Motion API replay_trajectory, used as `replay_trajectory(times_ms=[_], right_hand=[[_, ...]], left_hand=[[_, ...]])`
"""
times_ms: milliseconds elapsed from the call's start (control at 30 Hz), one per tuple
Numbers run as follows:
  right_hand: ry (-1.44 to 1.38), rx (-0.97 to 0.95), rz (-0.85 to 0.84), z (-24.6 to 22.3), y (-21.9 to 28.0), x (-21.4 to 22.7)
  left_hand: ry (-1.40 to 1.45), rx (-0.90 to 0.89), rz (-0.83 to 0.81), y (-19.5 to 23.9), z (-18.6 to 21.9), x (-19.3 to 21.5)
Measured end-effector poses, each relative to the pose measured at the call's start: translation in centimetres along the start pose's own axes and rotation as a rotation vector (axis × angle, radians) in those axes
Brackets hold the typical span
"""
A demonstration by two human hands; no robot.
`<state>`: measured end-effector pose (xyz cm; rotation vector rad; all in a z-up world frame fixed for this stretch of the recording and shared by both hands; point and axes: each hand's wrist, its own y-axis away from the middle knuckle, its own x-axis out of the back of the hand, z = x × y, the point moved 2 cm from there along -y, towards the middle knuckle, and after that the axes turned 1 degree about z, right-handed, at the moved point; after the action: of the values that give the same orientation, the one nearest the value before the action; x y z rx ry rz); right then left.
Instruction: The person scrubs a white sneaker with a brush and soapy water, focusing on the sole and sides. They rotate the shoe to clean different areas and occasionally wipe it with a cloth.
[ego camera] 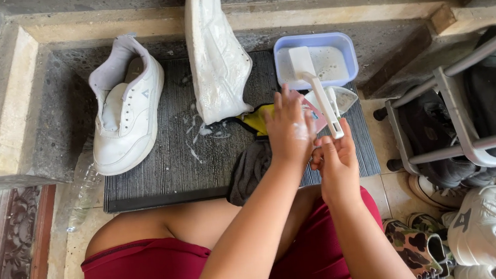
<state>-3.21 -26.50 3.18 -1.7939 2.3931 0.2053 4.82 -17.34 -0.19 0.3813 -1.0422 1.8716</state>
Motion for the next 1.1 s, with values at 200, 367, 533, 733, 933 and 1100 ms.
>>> replay_trajectory(times_ms=[200, 367, 533, 733, 933, 1100], right_hand=[[0.036, -0.143, 0.03, 4.6, 2.6, 0.2], [0.071, -0.228, 0.013, 3.7, 5.1, -1.0], [0.131, -0.094, -0.084, 1.0, 6.0, -0.2], [0.453, 0.328, -0.308, -0.6, 6.6, 2.0], [0.287, 0.396, -0.164, -0.7, 6.0, 3.6], [0.615, 0.031, 0.177, 1.5, 3.3, 7.6]], left_hand=[[-0.403, 0.259, -0.561, -0.2, 2.5, 9.4], [-0.4, -0.028, -0.353, 3.0, -0.5, 7.3], [-0.081, 0.142, -0.246, 3.2, -1.4, 6.3], [0.902, 1.013, -0.064, 3.5, 3.4, 8.1], [1.28, 1.366, -0.188, 8.1, 3.2, 2.1], [1.207, 1.322, -0.399, 6.0, 6.5, 6.2]])
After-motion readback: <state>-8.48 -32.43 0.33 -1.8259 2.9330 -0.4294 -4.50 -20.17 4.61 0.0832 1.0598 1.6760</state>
